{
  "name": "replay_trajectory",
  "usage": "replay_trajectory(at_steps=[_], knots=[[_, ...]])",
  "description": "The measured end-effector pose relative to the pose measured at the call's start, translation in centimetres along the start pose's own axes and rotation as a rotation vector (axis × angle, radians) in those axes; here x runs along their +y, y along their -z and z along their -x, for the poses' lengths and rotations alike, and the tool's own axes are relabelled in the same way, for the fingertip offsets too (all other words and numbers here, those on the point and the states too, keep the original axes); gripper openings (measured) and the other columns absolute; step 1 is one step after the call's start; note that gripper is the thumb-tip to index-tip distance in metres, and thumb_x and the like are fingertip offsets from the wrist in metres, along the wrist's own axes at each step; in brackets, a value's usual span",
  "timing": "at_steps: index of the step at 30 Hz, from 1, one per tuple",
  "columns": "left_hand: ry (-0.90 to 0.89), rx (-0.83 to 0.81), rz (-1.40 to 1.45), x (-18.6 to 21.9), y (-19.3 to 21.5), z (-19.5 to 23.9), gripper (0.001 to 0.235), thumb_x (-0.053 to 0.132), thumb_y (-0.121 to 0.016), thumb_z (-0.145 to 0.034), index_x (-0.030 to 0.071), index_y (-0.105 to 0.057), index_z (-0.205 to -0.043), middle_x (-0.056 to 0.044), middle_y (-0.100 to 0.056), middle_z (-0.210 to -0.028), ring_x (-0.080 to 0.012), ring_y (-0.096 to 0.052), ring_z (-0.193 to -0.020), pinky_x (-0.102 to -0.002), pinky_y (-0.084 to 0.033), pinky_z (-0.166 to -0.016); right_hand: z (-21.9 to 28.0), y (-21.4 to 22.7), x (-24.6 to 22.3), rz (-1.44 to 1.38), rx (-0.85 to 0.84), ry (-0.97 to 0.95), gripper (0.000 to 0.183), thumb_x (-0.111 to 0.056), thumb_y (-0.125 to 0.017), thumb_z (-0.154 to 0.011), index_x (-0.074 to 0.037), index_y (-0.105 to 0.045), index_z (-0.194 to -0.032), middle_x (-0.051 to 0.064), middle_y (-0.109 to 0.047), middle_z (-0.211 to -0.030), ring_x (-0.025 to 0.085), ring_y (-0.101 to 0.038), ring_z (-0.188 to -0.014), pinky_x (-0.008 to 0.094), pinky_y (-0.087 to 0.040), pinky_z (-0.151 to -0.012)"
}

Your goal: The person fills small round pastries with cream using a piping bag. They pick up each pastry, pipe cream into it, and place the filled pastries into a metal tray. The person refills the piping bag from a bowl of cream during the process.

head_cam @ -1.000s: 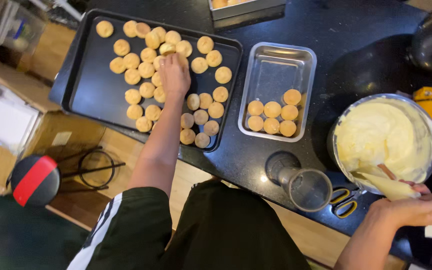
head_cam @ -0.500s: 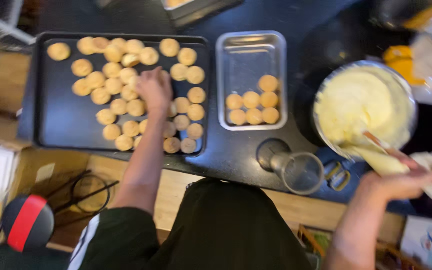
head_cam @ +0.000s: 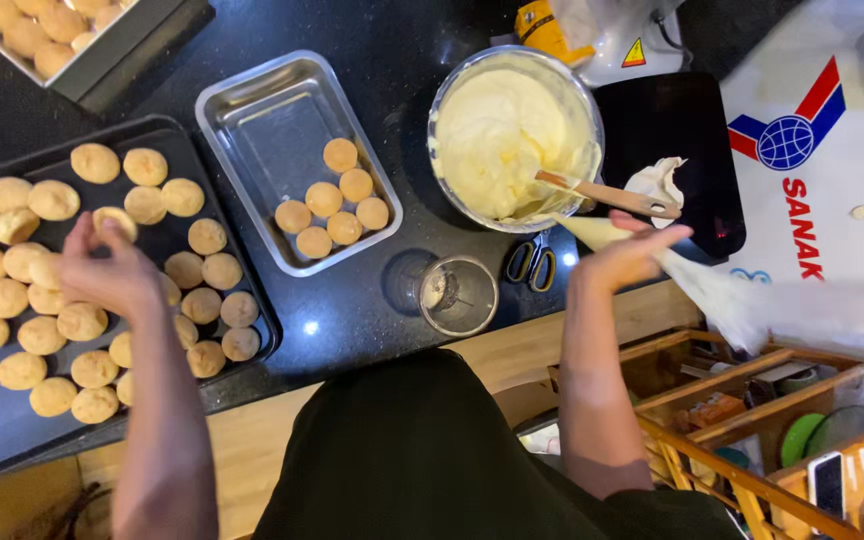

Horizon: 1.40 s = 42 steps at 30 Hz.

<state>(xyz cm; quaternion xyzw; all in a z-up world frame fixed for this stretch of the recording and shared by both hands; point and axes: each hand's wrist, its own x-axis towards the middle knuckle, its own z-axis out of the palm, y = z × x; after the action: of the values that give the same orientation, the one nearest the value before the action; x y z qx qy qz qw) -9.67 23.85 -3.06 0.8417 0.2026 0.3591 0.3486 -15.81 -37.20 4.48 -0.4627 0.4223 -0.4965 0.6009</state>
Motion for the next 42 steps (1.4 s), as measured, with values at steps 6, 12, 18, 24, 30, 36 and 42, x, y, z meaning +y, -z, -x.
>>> replay_trajectory(at_steps=[6,12,18,24,30,36,42], knots=[[0.679,-0.425,0.961,16.8,-2.1,7.3,0.019,0.015,-0.062,-0.102,0.006,-0.065,-0.118,-0.005,-0.070,-0.111,-0.0134,-0.068,-0.097,-0.029,-0.059,-0.084,1.0,-1.8,-5.7,-0.442,-0.440,-0.186,0.062,-0.065,-0.054,-0.093,-0.007,-0.053,-0.071,0.010,-0.062,-0.076,0.027,-0.064,-0.083,0.041,-0.055,-0.089],[1.060,-0.873,1.478,29.1,-1.9,11.4,0.034,0.007,-0.047,-0.106,-0.006,-0.055,-0.137,-0.024,-0.063,-0.136,-0.0323,-0.065,-0.126,-0.044,-0.054,-0.110,9.0,-6.4,-9.1,-0.595,-0.568,-0.630,0.059,-0.059,-0.054,-0.100,-0.013,-0.040,-0.064,0.004,-0.052,-0.071,0.029,-0.059,-0.080,0.046,-0.049,-0.086],[1.089,-0.909,1.535,32.1,-0.8,12.1,0.035,0.010,-0.046,-0.108,-0.005,-0.052,-0.140,-0.021,-0.061,-0.139,-0.0319,-0.061,-0.130,-0.046,-0.049,-0.114,13.2,-8.8,-10.5,-0.586,-0.718,-0.632,0.058,-0.056,-0.045,-0.105,-0.017,-0.032,-0.064,0.004,-0.042,-0.065,0.027,-0.055,-0.074,0.047,-0.049,-0.083],[0.993,-0.927,1.431,31.8,-0.7,12.8,0.043,0.015,-0.052,-0.107,-0.003,-0.049,-0.147,-0.011,-0.060,-0.142,-0.0229,-0.060,-0.130,-0.043,-0.048,-0.116,14.1,-9.1,-11.2,-0.523,-0.846,-0.512,0.059,-0.055,-0.038,-0.109,-0.017,-0.030,-0.065,0.003,-0.037,-0.060,0.026,-0.054,-0.073,0.045,-0.051,-0.081],[0.962,-0.937,1.338,31.6,-1.2,13.8,0.045,0.012,-0.055,-0.105,-0.001,-0.049,-0.148,-0.011,-0.062,-0.140,-0.0196,-0.061,-0.127,-0.040,-0.050,-0.112,13.6,-9.3,-11.2,-0.507,-0.904,-0.481,0.064,-0.053,-0.038,-0.112,-0.018,-0.026,-0.061,0.004,-0.031,-0.056,0.023,-0.045,-0.064,0.041,-0.045,-0.069],[0.975,-0.956,1.331,32.8,-2.7,15.0,0.045,0.015,-0.055,-0.105,0.001,-0.051,-0.148,-0.009,-0.063,-0.139,-0.0165,-0.062,-0.125,-0.037,-0.050,-0.111,12.1,-9.5,-10.6,-0.477,-0.892,-0.429,0.066,-0.050,-0.043,-0.112,-0.018,-0.024,-0.057,0.002,-0.026,-0.052,0.019,-0.037,-0.055,0.036,-0.041,-0.061],[1.018,-1.009,1.275,34.1,-3.7,15.6,0.045,0.017,-0.056,-0.105,0.001,-0.052,-0.147,-0.008,-0.064,-0.137,-0.0144,-0.062,-0.121,-0.036,-0.050,-0.111,10.2,-9.5,-10.0,-0.467,-0.911,-0.377,0.065,-0.045,-0.044,-0.111,-0.018,-0.024,-0.055,0.002,-0.025,-0.048,0.018,-0.031,-0.048,0.034,-0.037,-0.054]])
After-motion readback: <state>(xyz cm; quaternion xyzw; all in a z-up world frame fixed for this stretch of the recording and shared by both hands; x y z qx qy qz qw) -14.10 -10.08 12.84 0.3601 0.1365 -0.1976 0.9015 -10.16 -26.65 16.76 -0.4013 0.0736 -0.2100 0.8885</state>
